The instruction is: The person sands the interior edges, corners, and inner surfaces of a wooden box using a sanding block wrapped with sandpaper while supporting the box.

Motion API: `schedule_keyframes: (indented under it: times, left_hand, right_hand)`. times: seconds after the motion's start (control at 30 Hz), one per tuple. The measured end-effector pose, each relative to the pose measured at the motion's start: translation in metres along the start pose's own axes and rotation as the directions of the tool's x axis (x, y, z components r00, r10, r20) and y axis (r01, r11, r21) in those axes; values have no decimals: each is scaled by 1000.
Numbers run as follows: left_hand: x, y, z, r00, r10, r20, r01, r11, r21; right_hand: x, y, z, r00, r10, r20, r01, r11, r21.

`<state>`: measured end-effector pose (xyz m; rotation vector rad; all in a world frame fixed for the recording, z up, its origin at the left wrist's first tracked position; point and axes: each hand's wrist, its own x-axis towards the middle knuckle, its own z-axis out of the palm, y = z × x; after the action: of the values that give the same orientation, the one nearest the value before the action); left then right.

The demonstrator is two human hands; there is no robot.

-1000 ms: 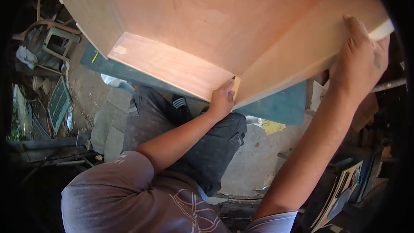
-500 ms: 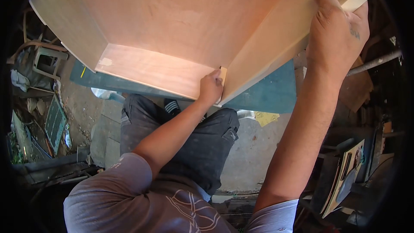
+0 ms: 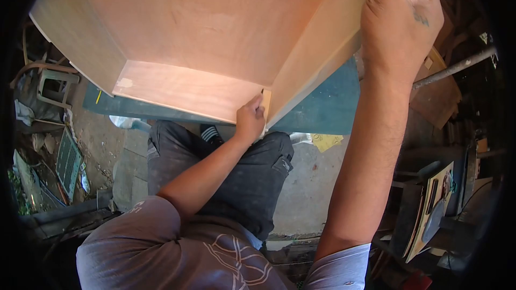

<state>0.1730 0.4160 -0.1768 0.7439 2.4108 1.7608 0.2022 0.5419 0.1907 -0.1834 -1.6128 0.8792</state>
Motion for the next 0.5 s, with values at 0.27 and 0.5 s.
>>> schedule_keyframes:
  times: [0.27, 0.5]
  left_hand:
    - [27, 8, -3, 996, -58, 67, 59, 998, -13]
    - [40, 3, -2, 995, -53, 81, 50, 998, 40]
  right_hand:
    - [-10, -3, -1, 1000, 10, 7, -10, 1000, 4]
    - [-4, -5, 5, 999, -37, -19, 37, 999, -34]
